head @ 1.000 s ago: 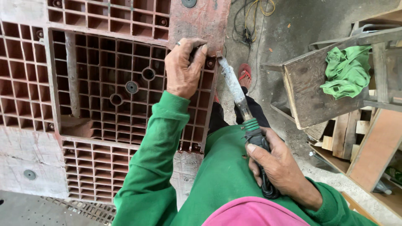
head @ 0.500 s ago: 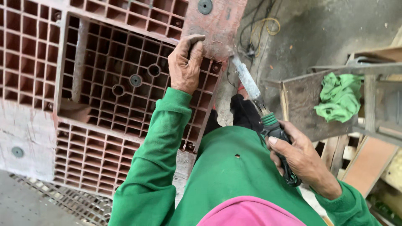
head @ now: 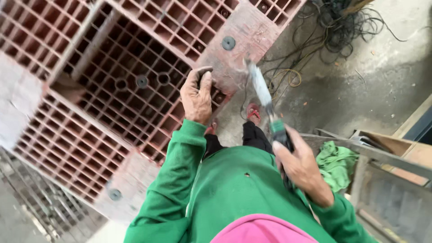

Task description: The person uses a soldering iron to scrape and remove hardened residue from the surface of a large reddish-brown plastic mold. They work along the grid lines and edges of the mold, applying heat and pressure to dislodge the material.

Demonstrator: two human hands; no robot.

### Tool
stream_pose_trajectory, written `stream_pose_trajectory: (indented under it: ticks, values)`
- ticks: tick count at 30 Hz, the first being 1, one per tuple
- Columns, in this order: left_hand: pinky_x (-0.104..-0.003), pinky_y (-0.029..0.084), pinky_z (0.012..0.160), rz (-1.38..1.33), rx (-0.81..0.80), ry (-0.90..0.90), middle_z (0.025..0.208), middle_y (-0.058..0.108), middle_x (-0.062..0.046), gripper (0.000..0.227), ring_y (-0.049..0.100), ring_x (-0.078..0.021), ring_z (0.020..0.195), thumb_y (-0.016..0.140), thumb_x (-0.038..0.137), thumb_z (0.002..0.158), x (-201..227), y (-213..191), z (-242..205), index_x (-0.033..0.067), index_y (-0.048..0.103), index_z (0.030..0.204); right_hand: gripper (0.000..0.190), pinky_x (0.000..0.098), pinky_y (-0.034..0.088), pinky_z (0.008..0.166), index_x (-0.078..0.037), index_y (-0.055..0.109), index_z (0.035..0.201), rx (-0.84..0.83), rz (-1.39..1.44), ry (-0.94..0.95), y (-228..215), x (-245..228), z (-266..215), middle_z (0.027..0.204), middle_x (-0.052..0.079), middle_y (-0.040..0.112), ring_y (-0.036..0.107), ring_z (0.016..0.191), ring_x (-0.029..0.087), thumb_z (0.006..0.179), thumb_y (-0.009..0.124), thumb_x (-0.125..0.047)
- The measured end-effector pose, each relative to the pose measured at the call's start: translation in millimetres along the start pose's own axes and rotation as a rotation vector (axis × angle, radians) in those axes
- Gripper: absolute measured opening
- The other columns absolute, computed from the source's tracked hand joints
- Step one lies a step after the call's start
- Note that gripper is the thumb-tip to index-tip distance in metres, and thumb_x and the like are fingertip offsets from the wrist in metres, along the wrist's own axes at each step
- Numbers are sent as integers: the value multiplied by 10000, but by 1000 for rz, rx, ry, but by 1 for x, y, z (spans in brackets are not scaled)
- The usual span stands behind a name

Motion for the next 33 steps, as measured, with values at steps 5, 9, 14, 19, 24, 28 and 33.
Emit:
stream_pose_trajectory:
  ticks: [5,9,14,19,24,28,33]
  values:
    - [-265,552,841,229,248,118,1026,683,-44,135,642,-119,937,629,75,1034,25,-4,-42,30,699,1140,657,339,508,585,-13,455,1489,75,-531,-550,-39,-73,35,998,89,622,552,651,192,887,697,-120]
    - [-310,543,882,344,339,168,1064,644,-78,144,631,-174,989,601,19,1015,37,-17,-62,18,705,1115,726,417,530,680,-44,433,1542,91,-799,-760,-56,-91,48,1041,173,558,604,759,317,881,726,-106]
    - [-312,537,847,466,379,162,1028,647,-84,123,644,-186,947,623,39,1012,38,-21,-72,21,710,1097,759,478,536,744,-93,421,1562,146,-1053,-845,-74,-84,65,1156,181,552,627,919,394,884,761,-113]
    - [-326,516,692,403,413,45,941,623,-100,116,604,-223,779,715,112,967,30,-19,-72,31,733,1049,803,474,543,785,-164,426,1572,175,-1139,-871,-88,-76,61,1170,169,536,622,1004,382,844,756,-87]
    - [-360,533,723,605,429,143,936,644,-102,104,644,-238,799,720,141,984,46,-22,-80,45,727,1024,773,453,541,746,-131,428,1568,168,-1077,-792,-106,-68,53,1125,171,539,629,900,339,862,737,-70]
    - [-384,537,741,636,445,221,973,654,-113,94,649,-265,849,681,127,1007,52,-36,-81,47,703,1050,686,367,508,659,-84,456,1561,82,-709,-580,-121,-53,53,998,128,587,573,745,236,920,698,-85]
    - [-403,540,766,720,497,220,1001,640,-112,78,651,-293,868,675,123,1024,42,-47,-76,72,691,1080,675,269,508,489,-24,426,1551,-296,-54,-230,-85,-19,32,913,91,638,597,599,122,915,637,-107]
Point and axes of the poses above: each hand's wrist, its own z-axis towards the middle knuckle, its own y-axis out of the palm, x = y × z, the point moved 10 cm from there along z, towards the middle knuckle
